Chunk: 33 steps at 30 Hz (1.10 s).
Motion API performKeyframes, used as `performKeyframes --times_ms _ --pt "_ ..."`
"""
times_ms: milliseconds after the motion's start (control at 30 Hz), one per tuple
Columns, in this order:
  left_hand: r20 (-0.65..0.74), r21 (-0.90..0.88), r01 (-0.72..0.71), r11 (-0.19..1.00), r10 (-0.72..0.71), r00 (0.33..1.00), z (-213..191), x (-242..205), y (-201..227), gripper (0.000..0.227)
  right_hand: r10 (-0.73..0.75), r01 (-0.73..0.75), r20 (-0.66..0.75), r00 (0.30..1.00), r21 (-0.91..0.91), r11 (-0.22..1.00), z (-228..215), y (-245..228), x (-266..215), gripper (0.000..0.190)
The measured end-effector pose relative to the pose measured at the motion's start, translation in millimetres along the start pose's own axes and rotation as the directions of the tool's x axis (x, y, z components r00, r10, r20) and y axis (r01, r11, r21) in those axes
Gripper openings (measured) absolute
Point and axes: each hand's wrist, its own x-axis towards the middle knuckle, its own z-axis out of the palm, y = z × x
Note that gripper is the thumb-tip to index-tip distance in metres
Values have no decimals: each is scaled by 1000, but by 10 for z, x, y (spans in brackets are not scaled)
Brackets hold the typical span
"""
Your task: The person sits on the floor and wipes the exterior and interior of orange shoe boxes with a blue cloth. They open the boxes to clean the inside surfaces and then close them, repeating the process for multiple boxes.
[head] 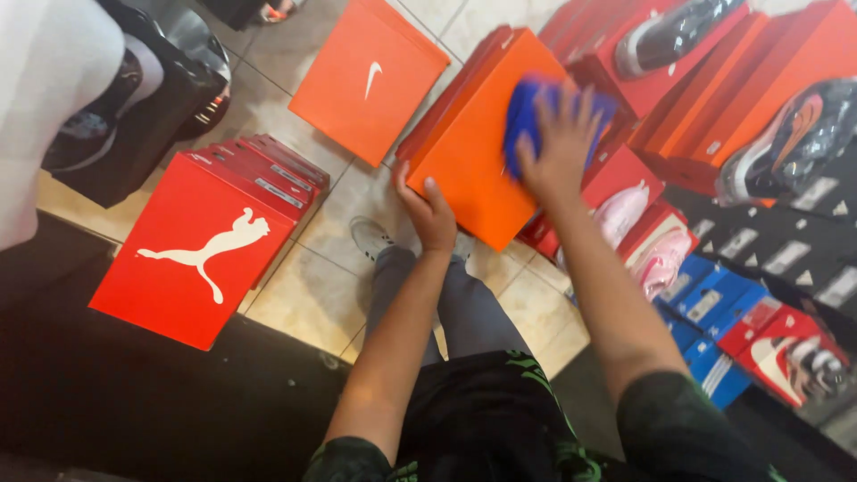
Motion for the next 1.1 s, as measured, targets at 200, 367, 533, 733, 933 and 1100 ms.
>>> performKeyframes --times_ms 200,367,533,733,933,1100 --pt "-31 76 -52 996 55 998 -12 60 29 47 0 -1 6 1000 9 1000 273 -733 335 73" --pt "1 93 -76 993 76 997 -32 42 12 48 -29 27 88 996 17 999 118 -745 -248 69" --pt "6 53 -33 998 33 999 -1 -1 91 51 149 -149 -31 988 6 989 -19 -238 138 63" --pt "-65 51 -48 998 51 997 17 68 137 45 19 -19 5 1000 -34 999 256 -722 657 73" --pt "-17 75 -5 997 6 1000 -3 3 -65 51 -230 230 -11 973 56 971 328 -508 -189 67" --pt "-94 90 -119 989 127 987 42 -7 -75 48 -80 80 27 996 -16 997 -165 98 132 65"
